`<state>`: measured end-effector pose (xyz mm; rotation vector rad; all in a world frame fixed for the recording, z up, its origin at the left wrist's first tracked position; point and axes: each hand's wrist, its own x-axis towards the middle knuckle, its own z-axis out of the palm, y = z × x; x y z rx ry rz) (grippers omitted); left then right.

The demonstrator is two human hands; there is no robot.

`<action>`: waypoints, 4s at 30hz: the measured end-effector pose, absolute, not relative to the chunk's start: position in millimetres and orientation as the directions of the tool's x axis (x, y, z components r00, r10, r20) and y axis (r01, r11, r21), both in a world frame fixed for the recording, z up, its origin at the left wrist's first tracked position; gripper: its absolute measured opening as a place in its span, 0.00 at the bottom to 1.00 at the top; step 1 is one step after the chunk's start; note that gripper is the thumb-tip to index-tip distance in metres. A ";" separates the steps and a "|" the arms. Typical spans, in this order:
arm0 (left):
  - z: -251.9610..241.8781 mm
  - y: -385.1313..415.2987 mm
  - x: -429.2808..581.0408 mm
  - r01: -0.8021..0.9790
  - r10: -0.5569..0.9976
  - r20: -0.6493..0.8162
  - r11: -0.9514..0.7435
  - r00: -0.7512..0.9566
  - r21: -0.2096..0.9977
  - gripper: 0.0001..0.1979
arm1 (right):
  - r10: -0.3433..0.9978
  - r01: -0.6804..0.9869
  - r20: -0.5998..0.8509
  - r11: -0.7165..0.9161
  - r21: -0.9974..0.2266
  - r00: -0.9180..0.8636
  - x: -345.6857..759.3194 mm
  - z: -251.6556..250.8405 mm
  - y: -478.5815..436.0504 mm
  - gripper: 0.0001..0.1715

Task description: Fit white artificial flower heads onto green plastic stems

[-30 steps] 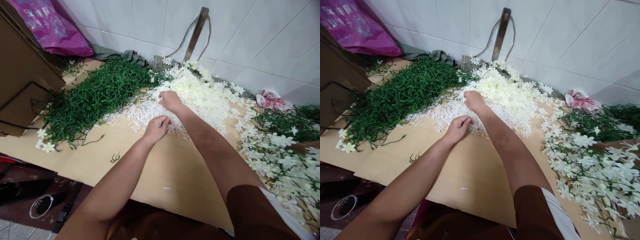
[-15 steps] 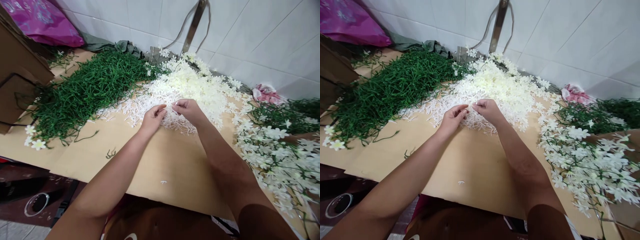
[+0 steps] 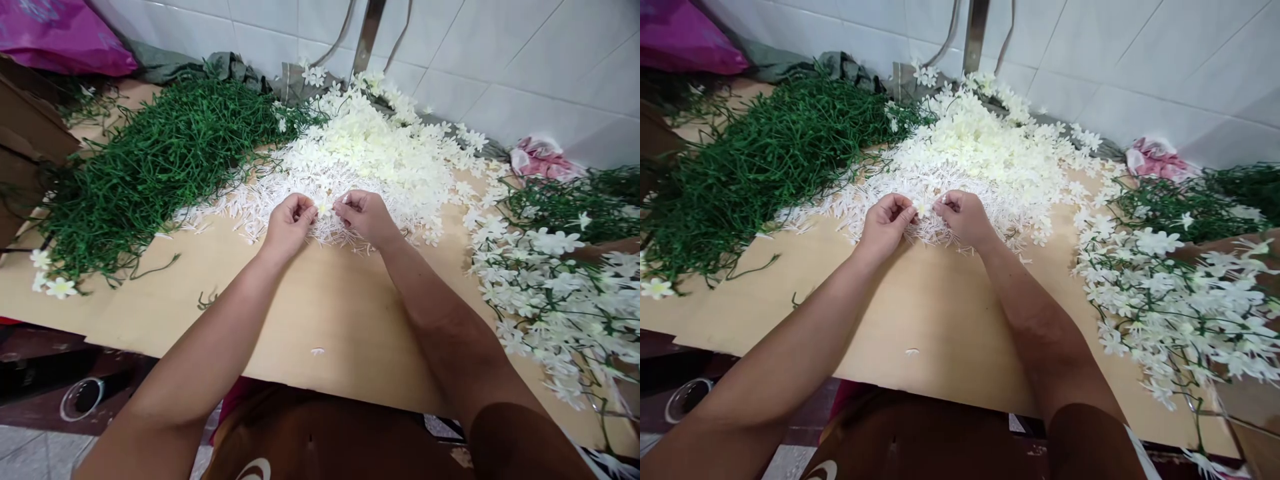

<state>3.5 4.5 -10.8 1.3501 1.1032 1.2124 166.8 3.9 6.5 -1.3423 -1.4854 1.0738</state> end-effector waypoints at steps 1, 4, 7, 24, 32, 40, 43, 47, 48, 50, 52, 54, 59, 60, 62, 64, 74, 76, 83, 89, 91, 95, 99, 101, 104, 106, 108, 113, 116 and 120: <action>-9.7 4.3 3.8 0.011 0.992 0.090 -0.091 0.094 0.996 0.06 | 0.998 0.307 0.043 0.058 -0.950 -0.055 170.0 7.0 4.6 0.12; -8.0 3.9 5.2 -0.006 0.994 0.049 -0.049 0.100 0.999 0.08 | 0.996 0.440 0.090 0.081 -0.895 0.000 177.3 10.1 4.3 0.07; -8.5 4.1 6.7 -0.013 0.993 0.059 -0.058 0.099 0.998 0.08 | 0.986 0.511 0.161 0.121 -0.851 0.034 176.1 14.1 -0.1 0.08; -3.1 0.9 6.3 -0.042 0.992 0.032 -0.027 0.124 0.999 0.05 | 0.973 0.549 0.211 0.229 -0.804 -0.096 152.8 16.3 -14.5 0.12; -2.2 1.6 4.1 -0.084 0.985 0.042 -0.028 0.167 0.996 0.07 | 0.978 0.400 0.192 0.207 -0.893 -0.077 157.4 22.1 -11.4 0.18; 0.9 1.2 -3.9 -0.206 0.985 -0.010 0.046 0.175 0.977 0.09 | 0.989 0.306 0.150 0.142 -0.941 0.003 161.3 22.7 -5.5 0.26; -1.6 1.1 -0.3 -0.156 0.974 0.001 0.035 0.227 0.987 0.13 | 0.990 0.305 0.138 0.137 -0.943 -0.019 160.1 21.3 -5.8 0.27; -6.4 2.6 4.4 -0.099 0.980 -0.011 0.031 0.198 0.995 0.13 | 0.987 0.271 0.120 0.145 -0.952 -0.106 157.4 19.3 -6.9 0.25; -6.6 3.2 4.3 -0.103 0.984 -0.012 0.031 0.178 0.994 0.11 | 0.984 0.255 0.118 0.148 -0.955 -0.130 157.0 18.4 -6.9 0.24; -5.8 4.1 2.8 -0.122 0.988 -0.004 0.023 0.153 0.992 0.09 | 0.976 0.222 0.123 0.161 -0.962 -0.177 156.7 16.0 -6.5 0.24; -4.6 4.1 1.0 -0.125 0.988 0.006 0.014 0.157 0.992 0.07 | 0.964 0.194 0.149 0.193 -0.962 -0.222 156.8 13.4 -5.8 0.25; -4.6 3.5 -0.2 -0.096 0.983 0.009 0.009 0.184 0.995 0.08 | 0.947 0.185 0.191 0.242 -0.952 -0.258 157.7 11.4 -5.2 0.24; -8.2 1.7 0.5 0.063 0.974 0.041 -0.056 0.225 0.996 0.12 | 0.926 0.253 0.235 0.312 -0.916 -0.294 162.0 9.4 -4.5 0.21; -8.2 1.5 1.2 0.075 0.973 0.045 -0.063 0.225 0.995 0.11 | 0.927 0.259 0.239 0.317 -0.912 -0.290 162.4 8.7 -4.3 0.22; -6.9 1.2 3.1 0.046 0.974 0.046 -0.058 0.223 0.997 0.08 | 0.927 0.257 0.251 0.324 -0.910 -0.280 162.3 6.6 -3.8 0.22; -4.3 0.9 5.0 -0.008 0.975 0.044 -0.043 0.218 0.999 0.06 | 0.928 0.247 0.249 0.319 -0.915 -0.276 161.2 3.9 -3.1 0.21; -1.5 2.4 2.6 -0.066 0.980 0.006 0.008 0.197 0.998 0.07 | 0.945 0.214 0.255 0.298 -0.930 -0.205 161.3 4.9 -0.9 0.18; -1.7 2.0 1.6 -0.082 0.973 0.001 0.018 0.231 0.996 0.09 | 0.947 0.217 0.265 0.302 -0.928 -0.182 161.1 5.5 -1.2 0.19; 1.6 -0.7 3.4 -0.079 0.968 0.005 0.015 0.250 0.997 0.10 | 0.937 0.329 0.296 0.343 -0.880 -0.186 162.8 4.3 -0.1 0.12; 2.2 5.6 -0.4 -0.076 0.992 0.008 0.002 0.128 0.997 0.07 | 0.868 0.698 0.495 0.338 -0.631 0.027 200.4 17.3 5.4 0.04; 2.5 6.8 -0.8 -0.059 0.994 0.015 -0.008 0.109 0.998 0.06 | 0.860 0.800 0.510 0.316 -0.510 -0.015 205.5 26.7 0.1 0.04; 1.3 7.3 -0.8 0.002 0.991 0.034 -0.034 0.129 0.999 0.07 | 0.951 0.876 0.162 0.306 -0.373 -0.263 181.2 39.1 -18.9 0.04; -0.5 7.3 -0.4 0.021 0.989 0.024 -0.027 0.146 0.999 0.08 | 0.961 0.936 -0.020 0.265 -0.231 -0.277 152.8 31.0 -25.6 0.04; -0.7 6.9 0.2 0.020 0.990 0.010 -0.013 0.141 1.000 0.08 | 0.960 0.926 -0.005 0.269 -0.265 -0.280 152.5 23.6 -22.0 0.06; -0.4 5.9 1.4 0.010 0.991 -0.009 0.008 0.133 1.000 0.08 | 0.962 0.872 0.095 0.272 -0.407 -0.255 165.1 17.4 -13.9 0.09; -0.4 5.2 2.0 0.004 0.991 -0.021 0.021 0.135 1.000 0.08 | 0.954 0.799 0.177 0.300 -0.521 -0.243 175.1 17.5 -9.4 0.09; -0.5 4.7 2.2 0.004 0.990 -0.035 0.035 0.136 0.999 0.08 | 0.938 0.693 0.258 0.344 -0.633 -0.230 181.9 19.3 -6.5 0.08; 0.6 2.1 2.1 0.014 0.990 -0.059 0.058 0.130 0.998 0.08 | 0.928 0.468 0.335 0.372 -0.801 -0.164 178.4 21.5 -6.7 0.06; 2.4 -0.1 2.1 0.042 0.989 -0.061 0.056 0.132 0.998 0.08 | 0.911 0.412 0.367 0.413 -0.812 -0.189 168.5 18.9 -9.9 0.05; 3.2 -1.0 2.2 0.060 0.988 -0.045 0.036 0.145 0.998 0.07 | 0.872 0.407 0.457 0.486 -0.773 -0.174 160.8 9.0 -11.1 0.04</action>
